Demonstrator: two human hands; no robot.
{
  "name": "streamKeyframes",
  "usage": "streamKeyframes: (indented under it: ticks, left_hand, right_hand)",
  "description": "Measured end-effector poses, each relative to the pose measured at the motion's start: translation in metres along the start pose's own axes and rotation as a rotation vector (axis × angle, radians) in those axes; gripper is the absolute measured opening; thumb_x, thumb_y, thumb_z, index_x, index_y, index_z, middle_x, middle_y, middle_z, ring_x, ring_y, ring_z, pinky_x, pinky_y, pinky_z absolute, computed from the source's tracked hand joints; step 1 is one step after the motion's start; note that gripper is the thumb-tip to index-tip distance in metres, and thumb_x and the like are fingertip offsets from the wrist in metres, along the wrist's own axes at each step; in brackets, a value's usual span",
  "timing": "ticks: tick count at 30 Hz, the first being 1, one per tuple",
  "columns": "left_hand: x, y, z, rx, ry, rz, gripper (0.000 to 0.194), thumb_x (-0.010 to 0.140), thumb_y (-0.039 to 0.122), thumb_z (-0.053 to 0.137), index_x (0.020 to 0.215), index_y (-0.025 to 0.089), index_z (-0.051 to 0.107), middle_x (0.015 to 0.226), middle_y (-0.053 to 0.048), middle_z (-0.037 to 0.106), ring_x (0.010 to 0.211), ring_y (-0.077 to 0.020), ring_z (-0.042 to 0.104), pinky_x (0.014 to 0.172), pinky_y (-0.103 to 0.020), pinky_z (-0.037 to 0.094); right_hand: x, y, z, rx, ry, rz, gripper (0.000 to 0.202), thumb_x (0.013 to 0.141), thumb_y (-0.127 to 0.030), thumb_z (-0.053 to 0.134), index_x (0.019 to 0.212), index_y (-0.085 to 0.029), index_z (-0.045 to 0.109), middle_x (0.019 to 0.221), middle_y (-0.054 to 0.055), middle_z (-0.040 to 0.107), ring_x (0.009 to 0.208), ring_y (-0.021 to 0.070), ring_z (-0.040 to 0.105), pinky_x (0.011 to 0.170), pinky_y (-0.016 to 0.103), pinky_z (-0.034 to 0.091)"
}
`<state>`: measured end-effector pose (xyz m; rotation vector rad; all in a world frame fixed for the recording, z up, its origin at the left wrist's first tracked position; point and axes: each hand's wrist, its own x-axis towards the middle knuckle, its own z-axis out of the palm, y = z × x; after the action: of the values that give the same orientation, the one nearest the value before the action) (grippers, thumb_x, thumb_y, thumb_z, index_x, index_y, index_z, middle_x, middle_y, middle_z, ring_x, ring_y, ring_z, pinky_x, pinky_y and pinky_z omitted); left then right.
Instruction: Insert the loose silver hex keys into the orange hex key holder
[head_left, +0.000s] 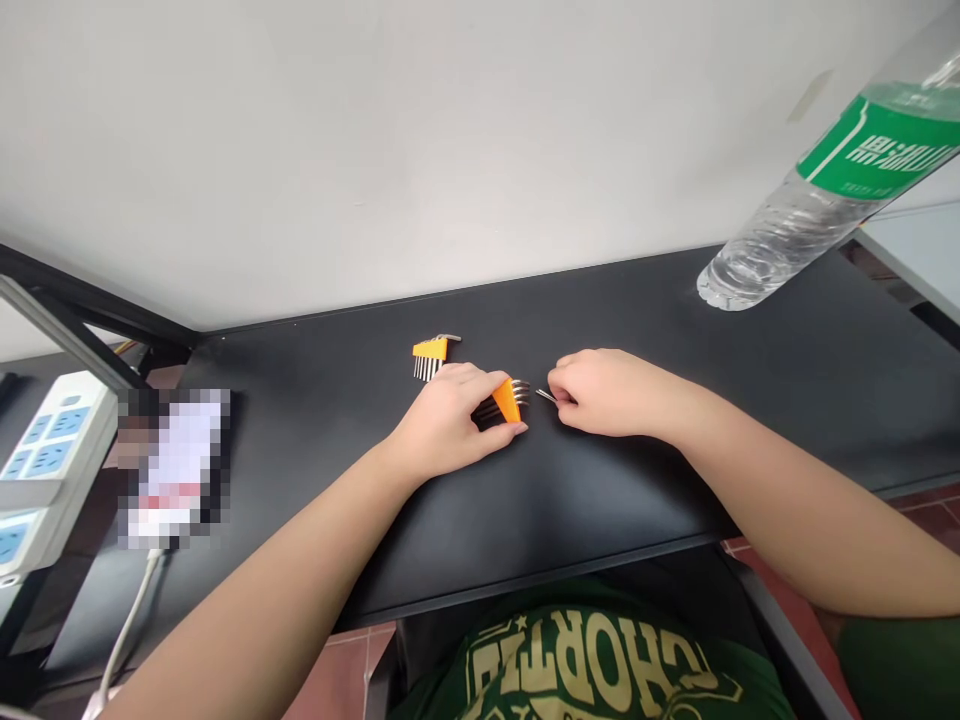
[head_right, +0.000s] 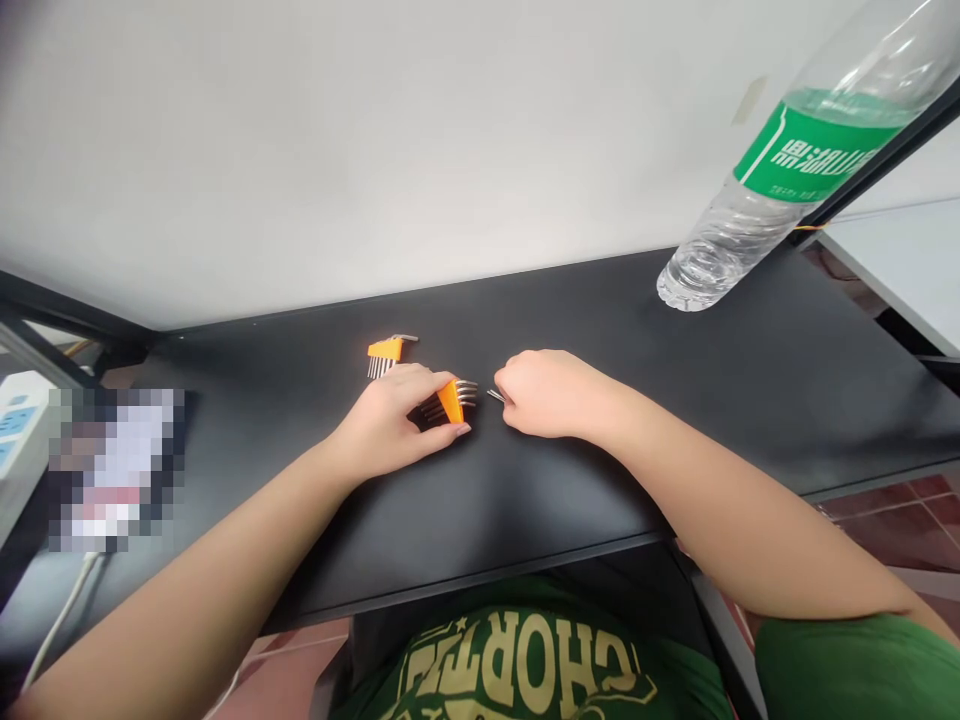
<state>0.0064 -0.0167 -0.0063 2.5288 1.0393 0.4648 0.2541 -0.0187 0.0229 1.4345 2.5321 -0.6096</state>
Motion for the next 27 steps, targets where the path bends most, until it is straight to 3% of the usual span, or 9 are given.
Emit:
streamKeyframes:
  ticks: [10, 27]
  left_hand:
    - [0.0004, -0.0001, -0.0005, -0.01, -0.012, -0.005, 0.034, 0.088, 0.047, 0.074, 0.109, 0.022, 0.065, 0.085, 0.001, 0.069, 0.079, -0.0159, 0.058, 0.081, -0.032, 0.046]
    - [0.0012, -0.0001, 0.0014, -0.003, 0.003, -0.004, 0.035, 0.087, 0.048, 0.074, 0.109, 0.023, 0.065, 0.089, 0.0, 0.071, 0.081, -0.0164, 0.06, 0.082, -0.033, 0.047]
  right_hand:
    - [-0.0009, 0.0028, 0.0018, 0.002, 0.006, -0.008, 0.022, 0.097, -0.023, 0.048, 0.08, -0.02, 0.062, 0.097, 0.007, 0.068, 0.081, 0.0189, 0.062, 0.064, 0.03, 0.037]
    - [-0.0018, 0.0001, 0.0057, -0.086, 0.063, -0.032, 0.012, 0.089, -0.022, 0.053, 0.081, -0.019, 0.062, 0.093, 0.008, 0.067, 0.075, 0.0191, 0.061, 0.06, 0.03, 0.034]
